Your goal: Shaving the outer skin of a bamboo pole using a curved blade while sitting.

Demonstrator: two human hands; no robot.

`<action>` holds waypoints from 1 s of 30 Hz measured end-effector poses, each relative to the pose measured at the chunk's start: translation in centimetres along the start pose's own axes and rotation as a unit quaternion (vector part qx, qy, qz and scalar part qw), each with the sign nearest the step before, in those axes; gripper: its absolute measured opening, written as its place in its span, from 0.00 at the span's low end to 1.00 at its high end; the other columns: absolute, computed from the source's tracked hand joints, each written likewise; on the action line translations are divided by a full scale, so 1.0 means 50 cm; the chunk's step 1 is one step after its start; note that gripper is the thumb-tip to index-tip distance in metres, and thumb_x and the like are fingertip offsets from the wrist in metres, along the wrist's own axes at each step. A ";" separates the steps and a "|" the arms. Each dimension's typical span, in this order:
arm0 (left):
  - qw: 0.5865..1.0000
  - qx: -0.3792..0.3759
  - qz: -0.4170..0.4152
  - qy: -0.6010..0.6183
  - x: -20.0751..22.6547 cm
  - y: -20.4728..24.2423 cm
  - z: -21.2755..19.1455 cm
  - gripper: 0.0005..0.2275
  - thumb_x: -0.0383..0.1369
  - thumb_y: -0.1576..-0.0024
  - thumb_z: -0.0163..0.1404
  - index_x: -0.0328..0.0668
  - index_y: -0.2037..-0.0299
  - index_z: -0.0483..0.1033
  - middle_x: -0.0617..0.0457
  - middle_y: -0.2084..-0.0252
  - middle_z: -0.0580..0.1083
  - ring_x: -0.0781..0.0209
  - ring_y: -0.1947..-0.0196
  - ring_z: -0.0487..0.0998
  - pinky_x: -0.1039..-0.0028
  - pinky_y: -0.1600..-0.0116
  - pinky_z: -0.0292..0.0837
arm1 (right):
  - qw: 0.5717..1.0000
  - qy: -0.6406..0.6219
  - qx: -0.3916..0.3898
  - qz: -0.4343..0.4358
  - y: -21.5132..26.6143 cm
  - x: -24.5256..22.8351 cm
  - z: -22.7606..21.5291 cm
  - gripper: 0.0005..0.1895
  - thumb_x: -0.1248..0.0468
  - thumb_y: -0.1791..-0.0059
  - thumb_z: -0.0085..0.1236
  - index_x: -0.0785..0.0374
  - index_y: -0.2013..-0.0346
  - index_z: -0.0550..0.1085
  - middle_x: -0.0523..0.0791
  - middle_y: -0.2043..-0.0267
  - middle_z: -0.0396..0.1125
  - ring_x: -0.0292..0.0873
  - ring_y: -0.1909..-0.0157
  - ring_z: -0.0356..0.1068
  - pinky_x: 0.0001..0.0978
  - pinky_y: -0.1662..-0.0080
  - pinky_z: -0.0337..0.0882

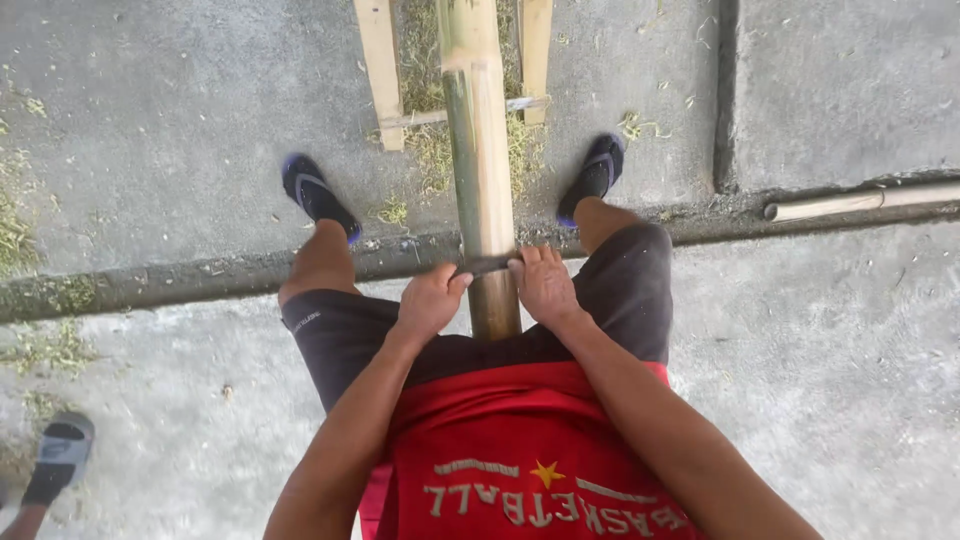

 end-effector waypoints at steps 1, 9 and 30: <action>1.000 -0.002 -0.003 0.000 0.002 -0.017 -0.010 0.16 0.46 0.40 0.50 0.39 0.62 0.75 0.34 0.66 0.76 0.31 0.63 0.78 0.46 0.58 0.72 | 1.000 -0.002 -0.004 0.001 -0.013 -0.006 -0.004 0.16 0.58 0.46 0.49 0.69 0.53 0.70 0.59 0.57 0.68 0.63 0.52 0.67 0.55 0.46 0.66; 0.997 -0.056 -0.057 -0.015 0.050 -0.252 -0.105 0.15 0.45 0.32 0.42 0.45 0.63 0.72 0.59 0.81 0.68 0.69 0.87 0.64 0.74 0.84 0.61 | 0.986 -0.032 -0.118 0.116 -0.293 0.050 -0.072 0.23 0.52 0.40 0.37 0.70 0.47 0.68 0.56 0.55 0.65 0.54 0.51 0.66 0.52 0.46 0.68; 0.997 0.025 -0.068 -0.009 0.086 -0.486 -0.216 0.12 0.45 0.34 0.47 0.49 0.60 0.75 0.54 0.77 0.73 0.60 0.79 0.74 0.62 0.74 0.72 | 0.985 0.027 -0.115 0.129 -0.547 0.108 -0.120 0.23 0.50 0.38 0.32 0.67 0.49 0.67 0.55 0.55 0.63 0.52 0.52 0.63 0.49 0.48 0.67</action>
Point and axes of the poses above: each hand's wrist, its own y-axis away from the middle knuckle, its own z-axis out of the palm, x = y × z, the point moved 9 cm from there along -y, towards the middle knuckle
